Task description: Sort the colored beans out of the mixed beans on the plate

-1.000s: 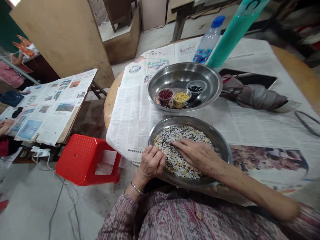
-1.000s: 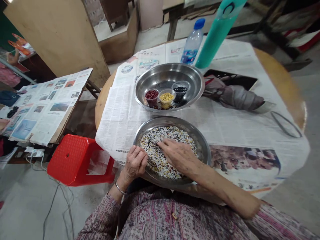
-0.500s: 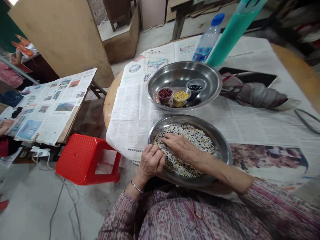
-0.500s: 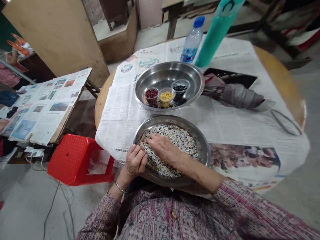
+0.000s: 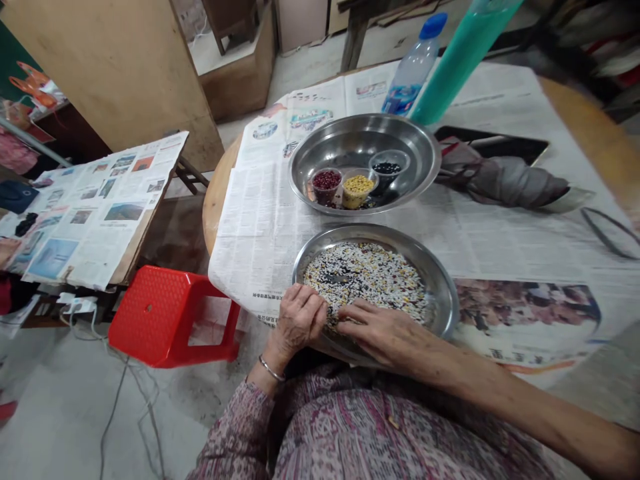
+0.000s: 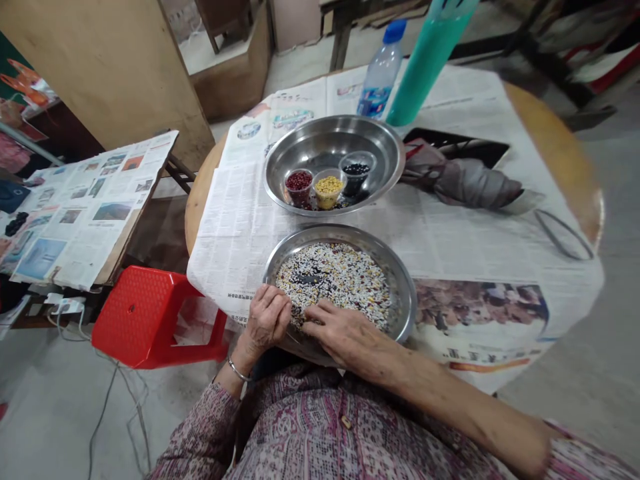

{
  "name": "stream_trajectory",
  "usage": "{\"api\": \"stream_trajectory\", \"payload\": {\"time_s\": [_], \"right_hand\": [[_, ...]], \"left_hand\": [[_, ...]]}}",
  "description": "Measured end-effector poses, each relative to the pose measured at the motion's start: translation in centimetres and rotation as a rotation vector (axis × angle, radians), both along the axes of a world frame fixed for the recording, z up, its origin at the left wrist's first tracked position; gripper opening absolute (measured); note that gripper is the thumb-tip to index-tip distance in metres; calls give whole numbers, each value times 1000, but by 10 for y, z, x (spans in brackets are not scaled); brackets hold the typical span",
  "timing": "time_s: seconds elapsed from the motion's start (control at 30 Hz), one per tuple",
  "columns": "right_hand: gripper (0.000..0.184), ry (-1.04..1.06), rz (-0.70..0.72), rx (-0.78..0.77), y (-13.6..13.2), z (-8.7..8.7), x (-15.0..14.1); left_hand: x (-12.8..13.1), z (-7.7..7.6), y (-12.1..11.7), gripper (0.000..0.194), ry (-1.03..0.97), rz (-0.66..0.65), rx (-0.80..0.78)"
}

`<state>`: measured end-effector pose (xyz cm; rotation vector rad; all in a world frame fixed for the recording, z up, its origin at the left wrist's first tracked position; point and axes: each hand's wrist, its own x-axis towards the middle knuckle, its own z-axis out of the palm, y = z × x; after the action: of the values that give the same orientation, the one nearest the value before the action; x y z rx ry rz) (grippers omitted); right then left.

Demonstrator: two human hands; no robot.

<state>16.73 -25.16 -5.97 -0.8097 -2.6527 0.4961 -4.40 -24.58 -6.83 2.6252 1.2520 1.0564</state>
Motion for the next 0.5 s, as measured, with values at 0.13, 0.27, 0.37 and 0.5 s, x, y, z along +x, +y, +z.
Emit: {"api": "stream_trajectory", "payload": {"time_s": [0.13, 0.27, 0.37, 0.5], "right_hand": [[19, 21, 56, 152, 21, -3, -19], [15, -99, -76, 227, 50, -4, -10], [21, -171, -245, 231, 67, -4, 11], [27, -174, -443, 251, 79, -1, 25]], "left_hand": [[1, 1, 0, 27, 11, 11, 22], [1, 2, 0, 26, 12, 9, 14], [1, 1, 1, 24, -6, -3, 17], [1, 2, 1, 24, -23, -9, 17]]}}
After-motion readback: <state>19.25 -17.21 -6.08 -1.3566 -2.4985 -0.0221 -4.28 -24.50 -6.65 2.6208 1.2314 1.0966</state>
